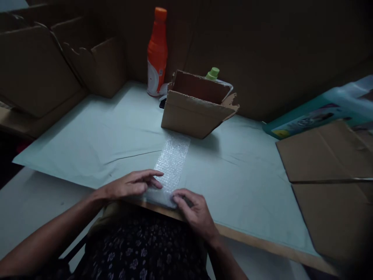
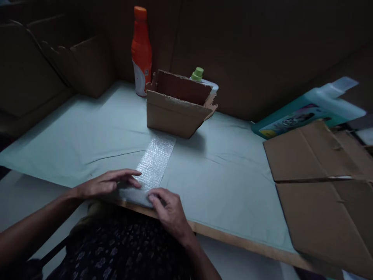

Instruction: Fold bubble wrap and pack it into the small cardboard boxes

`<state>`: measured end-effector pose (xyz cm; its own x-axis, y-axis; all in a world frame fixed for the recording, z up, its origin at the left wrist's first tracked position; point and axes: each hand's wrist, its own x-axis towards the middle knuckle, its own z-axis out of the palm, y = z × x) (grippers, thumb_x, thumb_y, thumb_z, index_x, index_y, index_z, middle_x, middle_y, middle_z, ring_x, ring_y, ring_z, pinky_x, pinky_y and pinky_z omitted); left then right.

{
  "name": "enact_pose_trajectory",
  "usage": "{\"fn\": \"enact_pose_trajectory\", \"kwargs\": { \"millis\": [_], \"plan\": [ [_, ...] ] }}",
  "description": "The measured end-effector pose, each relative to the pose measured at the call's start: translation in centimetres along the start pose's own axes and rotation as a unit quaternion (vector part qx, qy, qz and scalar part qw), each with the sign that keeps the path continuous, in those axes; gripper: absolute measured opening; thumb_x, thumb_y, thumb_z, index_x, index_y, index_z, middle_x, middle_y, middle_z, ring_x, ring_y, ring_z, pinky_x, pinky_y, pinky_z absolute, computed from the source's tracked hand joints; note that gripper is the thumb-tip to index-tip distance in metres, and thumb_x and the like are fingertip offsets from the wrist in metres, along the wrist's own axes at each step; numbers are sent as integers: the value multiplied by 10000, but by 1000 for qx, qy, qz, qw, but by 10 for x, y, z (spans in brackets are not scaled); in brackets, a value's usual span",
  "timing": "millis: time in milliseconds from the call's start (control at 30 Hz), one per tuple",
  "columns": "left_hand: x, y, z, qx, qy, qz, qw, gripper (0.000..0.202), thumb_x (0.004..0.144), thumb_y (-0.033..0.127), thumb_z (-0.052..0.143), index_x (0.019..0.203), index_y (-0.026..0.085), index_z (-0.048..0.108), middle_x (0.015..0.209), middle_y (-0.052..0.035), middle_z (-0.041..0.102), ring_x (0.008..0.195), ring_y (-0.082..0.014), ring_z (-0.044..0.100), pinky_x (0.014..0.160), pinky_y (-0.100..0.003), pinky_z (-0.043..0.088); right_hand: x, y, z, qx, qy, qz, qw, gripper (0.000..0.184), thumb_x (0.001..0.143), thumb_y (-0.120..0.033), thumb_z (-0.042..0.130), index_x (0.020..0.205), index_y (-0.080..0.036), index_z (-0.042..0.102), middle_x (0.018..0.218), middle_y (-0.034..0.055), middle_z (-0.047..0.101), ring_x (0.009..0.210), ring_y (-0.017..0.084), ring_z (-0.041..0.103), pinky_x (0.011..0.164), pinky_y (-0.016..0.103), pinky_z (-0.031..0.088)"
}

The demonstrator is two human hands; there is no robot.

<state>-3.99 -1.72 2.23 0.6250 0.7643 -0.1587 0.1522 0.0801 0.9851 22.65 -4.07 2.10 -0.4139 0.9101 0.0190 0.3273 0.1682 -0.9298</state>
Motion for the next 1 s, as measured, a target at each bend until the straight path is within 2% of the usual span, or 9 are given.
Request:
{"fn": "enact_pose_trajectory", "kwargs": {
  "millis": [133,233,367,467,667,767,900,933,1000],
  "plan": [
    [12,-10,25,92,143,-64,983,526,883,381,570,1374,193,532,999,-58,706,865,-197,634,769,-315,497,30,18,-4,-39,78,12,996,155,925,-289,594,920,-206,725,870,23,760,796,172,701,734,271,537],
    [32,-21,33,205,205,-82,954,508,889,284,511,1388,187,513,812,-12,673,699,-165,589,695,-293,461,43,36,-4,-95,118,19,988,203,919,-305,596,1051,-210,717,899,32,753,801,186,693,782,316,547],
    [42,-34,33,311,219,-83,921,575,877,238,526,1445,219,447,886,-24,711,749,-174,629,709,-290,462,38,47,-3,-153,171,-6,973,375,925,-320,608,1286,-217,617,1136,90,705,985,221,673,898,401,555],
    [42,-41,32,338,221,-72,912,584,881,239,528,1456,219,428,877,-21,718,741,-177,643,695,-290,472,23,44,-1,-217,182,-64,957,336,951,-274,581,1284,-239,612,1306,115,629,1196,259,596,998,478,510],
    [38,-35,37,275,250,-8,928,503,896,233,529,1397,213,494,861,-14,700,715,-153,631,689,-290,512,12,39,-3,-244,127,-103,956,293,949,-207,563,1227,-247,645,1309,117,642,1183,263,611,973,485,512],
    [19,-15,36,233,202,75,948,405,913,218,543,1316,223,580,1067,-73,708,955,-187,643,864,-353,527,24,38,-17,-217,119,-91,965,274,962,-232,553,1215,-244,658,1290,104,661,1201,249,612,1004,474,504],
    [-15,12,21,163,-14,77,984,461,845,419,701,1271,255,635,1033,-51,717,994,-229,638,888,-386,524,49,32,-36,-191,84,-105,972,267,998,-267,495,1190,-227,676,1206,84,712,1154,219,636,1017,437,499],
    [-19,17,17,139,-29,62,988,470,857,465,681,1274,253,633,1013,-45,719,957,-222,649,856,-372,532,56,32,-38,-200,73,-109,971,276,1004,-277,481,1190,-221,677,1194,83,719,1141,218,640,1014,434,498],
    [-15,20,13,141,26,48,989,399,953,453,546,1275,230,625,1029,-55,718,936,-207,659,839,-361,533,72,33,-36,-239,49,-119,962,307,1013,-286,450,1215,-214,670,1219,87,714,1156,223,632,1021,439,485]
  ]
}}
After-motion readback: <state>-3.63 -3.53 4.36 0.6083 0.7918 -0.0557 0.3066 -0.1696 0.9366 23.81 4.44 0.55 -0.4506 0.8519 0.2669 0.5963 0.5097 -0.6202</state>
